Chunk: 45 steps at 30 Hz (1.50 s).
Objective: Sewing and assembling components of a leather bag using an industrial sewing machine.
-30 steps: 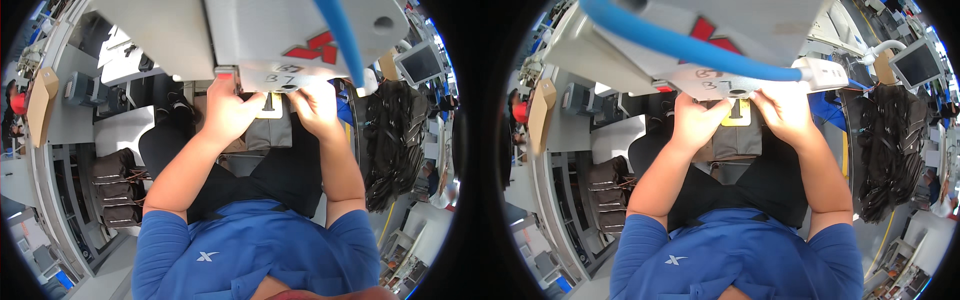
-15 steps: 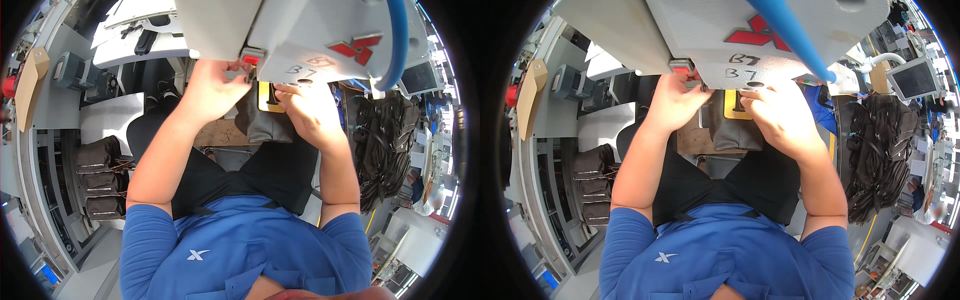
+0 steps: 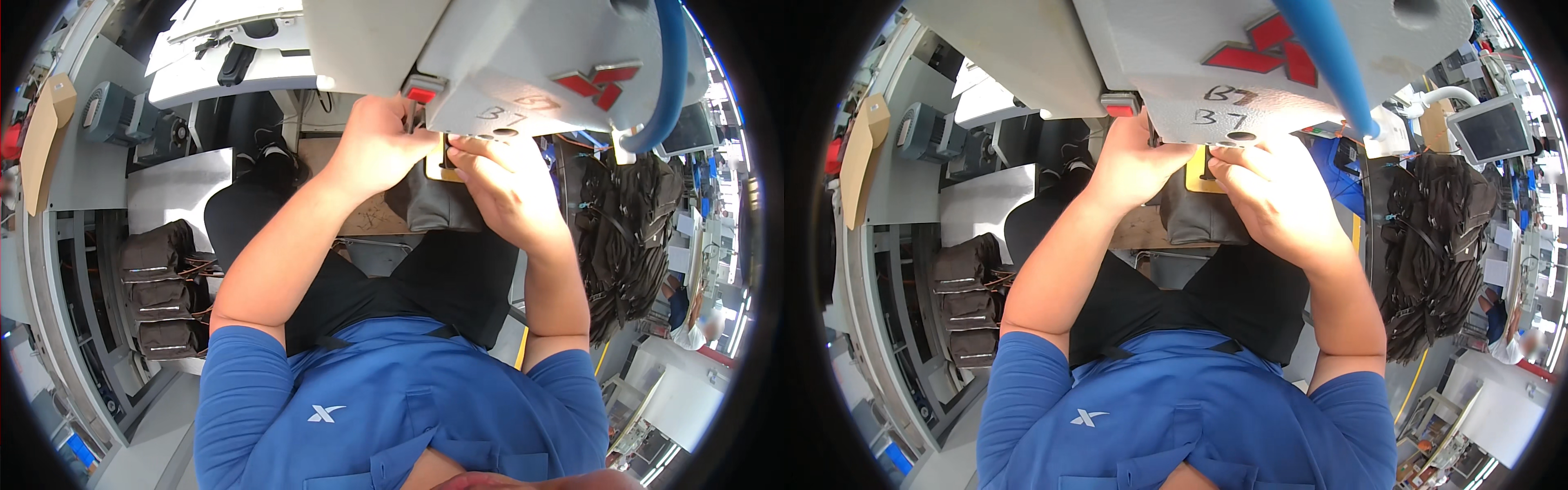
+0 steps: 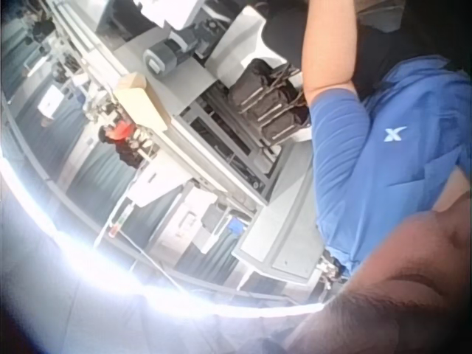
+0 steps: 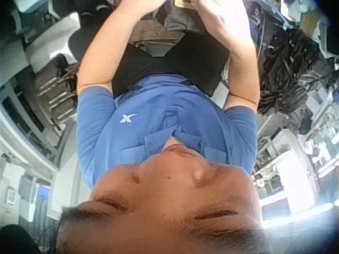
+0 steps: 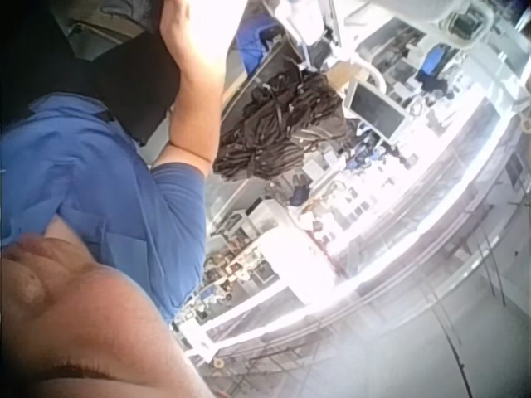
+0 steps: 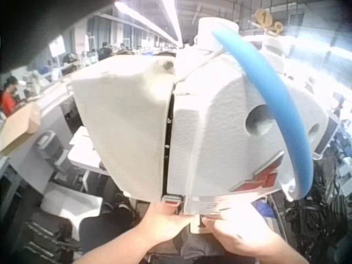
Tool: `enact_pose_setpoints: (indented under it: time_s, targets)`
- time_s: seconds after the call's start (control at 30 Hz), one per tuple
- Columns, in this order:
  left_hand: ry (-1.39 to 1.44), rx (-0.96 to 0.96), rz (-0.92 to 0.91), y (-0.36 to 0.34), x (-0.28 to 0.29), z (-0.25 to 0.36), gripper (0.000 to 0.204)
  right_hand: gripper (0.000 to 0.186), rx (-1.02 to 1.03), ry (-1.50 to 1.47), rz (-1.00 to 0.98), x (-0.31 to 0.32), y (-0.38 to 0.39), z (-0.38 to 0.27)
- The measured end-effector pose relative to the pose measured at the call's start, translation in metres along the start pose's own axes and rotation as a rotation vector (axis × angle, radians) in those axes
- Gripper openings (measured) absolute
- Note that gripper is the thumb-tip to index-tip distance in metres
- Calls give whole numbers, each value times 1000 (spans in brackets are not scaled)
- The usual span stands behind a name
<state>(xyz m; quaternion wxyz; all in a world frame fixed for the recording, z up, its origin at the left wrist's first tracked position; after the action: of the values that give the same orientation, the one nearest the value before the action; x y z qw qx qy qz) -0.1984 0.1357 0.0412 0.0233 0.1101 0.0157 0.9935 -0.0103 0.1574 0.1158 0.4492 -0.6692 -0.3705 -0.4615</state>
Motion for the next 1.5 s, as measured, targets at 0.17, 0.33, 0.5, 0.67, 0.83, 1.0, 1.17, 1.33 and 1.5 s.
enact_pose_setpoints:
  time_s: [0.17, 0.33, 0.5, 0.67, 0.83, 1.0, 1.17, 1.33, 1.5]
  targets:
    - [213, -96, 37, 9, 7, 16, 17, 19, 18, 4, 95, -2, -2, -7]
    - [5, -164, 45, 12, 13, 14, 18, 24, -10, 41, 7, 3, -1, -12]
    - [19, -191, 103, -2, -3, -7, 25, 30, -55, 131, -105, 4, -6, -26]
    - [50, -31, -11, -4, -3, 5, 28, 28, -51, 103, -17, 1, -1, -25]
    - [-69, 12, -19, -5, -6, 6, 28, 31, -57, 94, -1, 1, 0, -22]
    - [-147, -105, -19, 5, 7, 14, 28, 33, -72, 74, -10, -4, 3, -21]
    - [-251, -17, -229, 14, 22, 31, 23, 33, -79, 85, 9, -3, 5, -22]
    - [-299, -43, -282, 29, 43, 32, 16, 29, -69, 72, -34, 4, 0, -25]
    - [-457, -165, -146, 33, 52, 31, 18, 23, -71, 53, -27, 6, -4, -27]
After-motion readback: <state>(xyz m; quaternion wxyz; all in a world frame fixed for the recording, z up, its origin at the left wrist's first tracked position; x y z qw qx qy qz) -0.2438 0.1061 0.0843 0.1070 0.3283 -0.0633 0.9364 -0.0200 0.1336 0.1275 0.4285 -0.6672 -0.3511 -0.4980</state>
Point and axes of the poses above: each hand's wrist, its own y-axis away from the middle knuckle, its own x-axis out of the back of the hand, z = x × y, the point moved 3 cm from there along -y, towards the middle knuckle, and after that the axes turned 9 degrees about -z, right-handed, at the moved point
